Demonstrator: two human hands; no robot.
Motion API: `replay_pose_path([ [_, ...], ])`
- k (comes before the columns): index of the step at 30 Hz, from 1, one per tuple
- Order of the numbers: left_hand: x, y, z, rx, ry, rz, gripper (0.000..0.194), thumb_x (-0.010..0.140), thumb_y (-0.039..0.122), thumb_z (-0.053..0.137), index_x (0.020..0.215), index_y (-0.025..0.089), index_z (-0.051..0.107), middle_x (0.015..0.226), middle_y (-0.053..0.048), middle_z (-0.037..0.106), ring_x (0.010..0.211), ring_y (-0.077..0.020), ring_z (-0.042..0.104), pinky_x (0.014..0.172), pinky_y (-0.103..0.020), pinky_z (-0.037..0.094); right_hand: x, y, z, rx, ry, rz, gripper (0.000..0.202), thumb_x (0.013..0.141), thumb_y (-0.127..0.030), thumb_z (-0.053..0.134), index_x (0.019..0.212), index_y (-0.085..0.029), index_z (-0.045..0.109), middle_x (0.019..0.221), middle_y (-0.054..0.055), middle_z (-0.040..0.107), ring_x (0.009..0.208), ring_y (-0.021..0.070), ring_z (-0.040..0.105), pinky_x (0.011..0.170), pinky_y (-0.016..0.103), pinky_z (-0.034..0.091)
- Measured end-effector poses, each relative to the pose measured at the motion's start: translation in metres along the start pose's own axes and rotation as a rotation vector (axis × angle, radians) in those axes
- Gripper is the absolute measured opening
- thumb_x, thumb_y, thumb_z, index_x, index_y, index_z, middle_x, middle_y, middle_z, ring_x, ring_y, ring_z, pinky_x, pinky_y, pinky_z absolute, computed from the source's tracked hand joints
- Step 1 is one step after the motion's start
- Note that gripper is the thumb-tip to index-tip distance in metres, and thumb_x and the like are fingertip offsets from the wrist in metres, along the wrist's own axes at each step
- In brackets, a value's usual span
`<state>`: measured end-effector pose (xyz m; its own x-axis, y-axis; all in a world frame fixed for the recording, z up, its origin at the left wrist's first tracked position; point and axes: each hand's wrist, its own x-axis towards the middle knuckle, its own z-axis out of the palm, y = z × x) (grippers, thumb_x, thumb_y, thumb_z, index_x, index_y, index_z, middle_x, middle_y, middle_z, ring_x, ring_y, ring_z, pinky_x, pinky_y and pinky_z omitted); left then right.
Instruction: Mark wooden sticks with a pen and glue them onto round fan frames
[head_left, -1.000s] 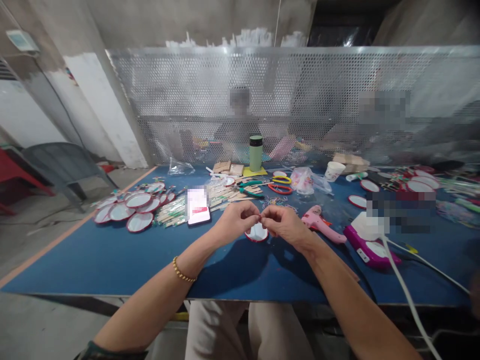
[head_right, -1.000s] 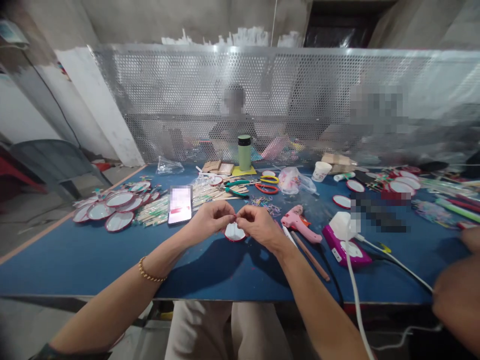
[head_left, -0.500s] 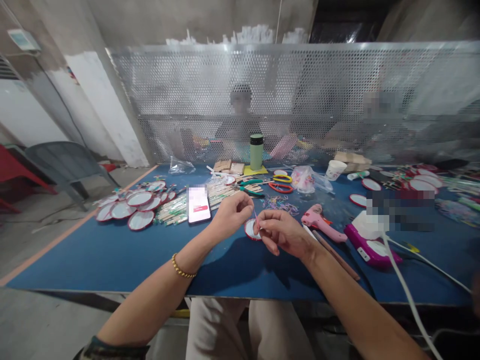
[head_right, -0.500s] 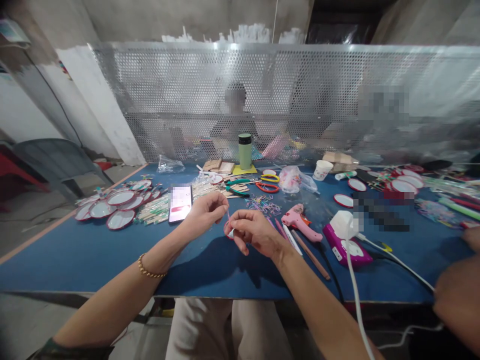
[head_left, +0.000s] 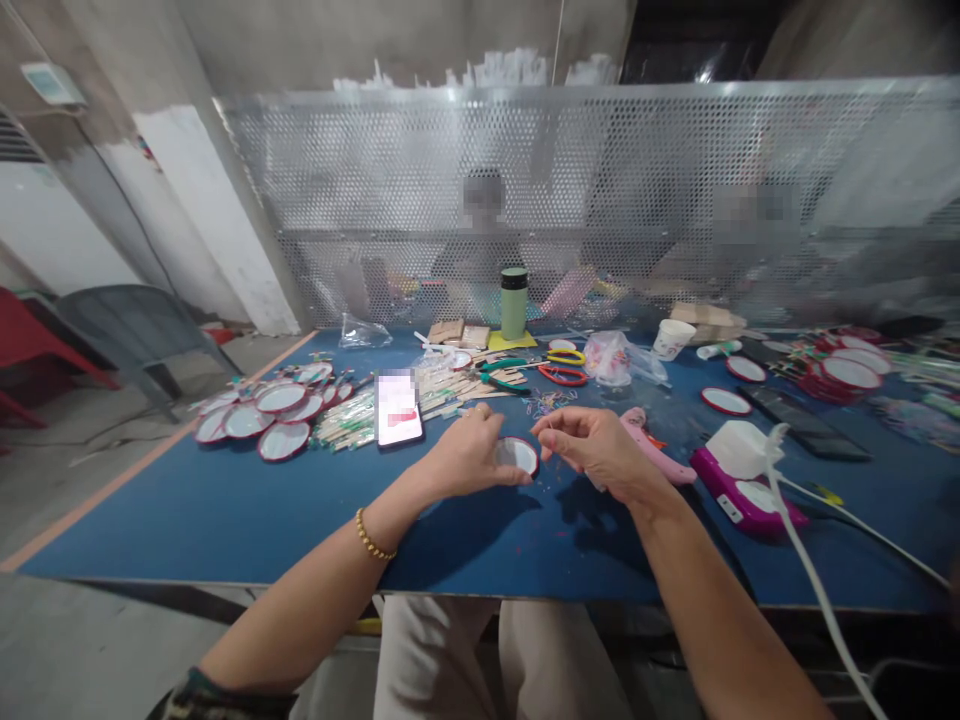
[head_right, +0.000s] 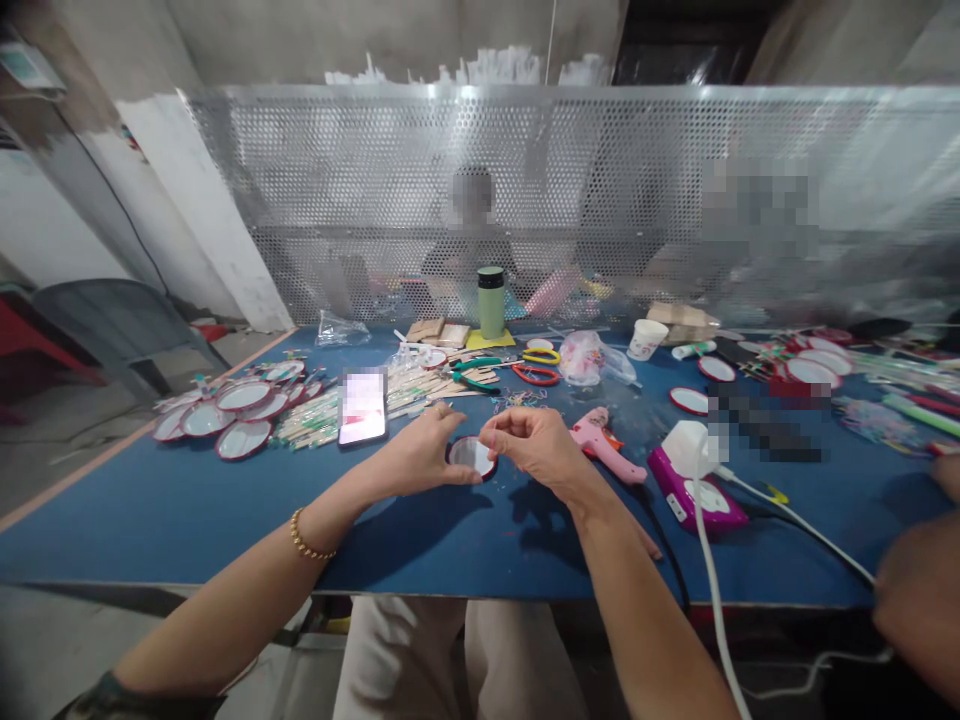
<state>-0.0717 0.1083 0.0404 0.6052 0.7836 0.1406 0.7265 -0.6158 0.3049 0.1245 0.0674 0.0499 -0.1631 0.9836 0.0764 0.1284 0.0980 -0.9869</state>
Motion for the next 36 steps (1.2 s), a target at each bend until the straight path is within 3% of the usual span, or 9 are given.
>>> replay_pose_path([
  [3,0.001,0.003,0.01,0.104,-0.059,-0.033,0.074,0.063,0.061,0.081,0.111,0.009,0.061,0.108,-0.018,0.057,0.102,-0.0357,0.057,0.085,-0.044,0.049,0.001,0.0,0.001,-0.08,0.039,0.019,0.044,0.061,-0.056,0.081,0.074,-0.016,0.069,0.057,-0.001,0.065,0.045,0.0069,0.042,0.044,0.022,0.028],
  [7,0.003,-0.001,0.016,0.039,-0.051,-0.034,0.052,0.071,0.051,0.077,0.1,0.01,0.064,0.098,-0.013,0.057,0.095,-0.0304,0.058,0.081,-0.039,0.05,0.005,0.009,-0.001,-0.19,0.087,0.014,0.045,0.063,-0.06,0.077,0.073,-0.017,0.068,0.056,-0.001,0.063,0.053,0.0107,0.05,0.051,0.023,0.034],
  [12,-0.001,0.004,0.006,-0.076,0.118,0.141,0.04,0.07,0.032,0.075,0.103,0.015,0.06,0.098,-0.009,0.056,0.092,-0.0249,0.057,0.078,-0.036,0.051,0.012,0.023,-0.008,-0.32,0.089,-0.015,0.046,0.068,-0.058,0.074,0.091,-0.018,0.068,0.059,-0.004,0.057,0.051,0.0115,0.047,0.048,0.025,0.033],
  [16,-0.007,0.014,-0.002,-0.101,0.172,0.225,0.041,0.073,0.027,0.07,0.109,0.016,0.056,0.105,-0.012,0.056,0.094,-0.0254,0.057,0.081,-0.038,0.051,0.014,0.027,-0.009,-0.391,0.056,-0.117,0.046,0.069,-0.052,0.076,0.101,-0.019,0.071,0.068,-0.002,0.061,0.064,0.0145,0.054,0.059,0.027,0.041],
  [24,-0.007,0.015,-0.006,-0.069,0.207,0.263,0.042,0.073,0.03,0.068,0.112,0.016,0.057,0.105,-0.013,0.058,0.096,-0.0274,0.058,0.081,-0.039,0.051,0.012,0.029,-0.006,-0.223,-0.083,-0.101,0.052,0.073,-0.052,0.075,0.113,-0.019,0.068,0.101,0.005,0.071,0.085,0.0206,0.064,0.075,0.032,0.051],
  [31,-0.006,0.014,0.001,-0.054,0.245,0.271,0.053,0.071,0.031,0.071,0.118,0.016,0.054,0.111,-0.014,0.058,0.102,-0.0303,0.058,0.087,-0.044,0.051,0.011,0.026,-0.002,-0.214,-0.057,-0.112,0.048,0.072,-0.055,0.075,0.101,-0.017,0.072,0.096,0.004,0.073,0.089,0.0233,0.064,0.079,0.033,0.05],
  [34,-0.007,0.013,0.002,-0.063,0.24,0.283,0.065,0.071,0.03,0.07,0.131,0.015,0.049,0.113,-0.015,0.057,0.102,-0.0298,0.059,0.087,-0.044,0.052,0.011,0.029,0.0,-0.203,-0.065,-0.112,0.049,0.073,-0.055,0.073,0.103,-0.015,0.072,0.095,0.004,0.073,0.087,0.0233,0.064,0.078,0.033,0.049],
  [36,-0.007,0.013,0.002,-0.071,0.22,0.307,0.062,0.072,0.03,0.069,0.13,0.016,0.051,0.107,-0.013,0.057,0.098,-0.0281,0.059,0.084,-0.041,0.052,0.011,0.031,0.0,-0.201,-0.07,-0.111,0.049,0.075,-0.054,0.072,0.105,-0.015,0.071,0.096,0.004,0.073,0.088,0.0234,0.064,0.078,0.033,0.049],
])
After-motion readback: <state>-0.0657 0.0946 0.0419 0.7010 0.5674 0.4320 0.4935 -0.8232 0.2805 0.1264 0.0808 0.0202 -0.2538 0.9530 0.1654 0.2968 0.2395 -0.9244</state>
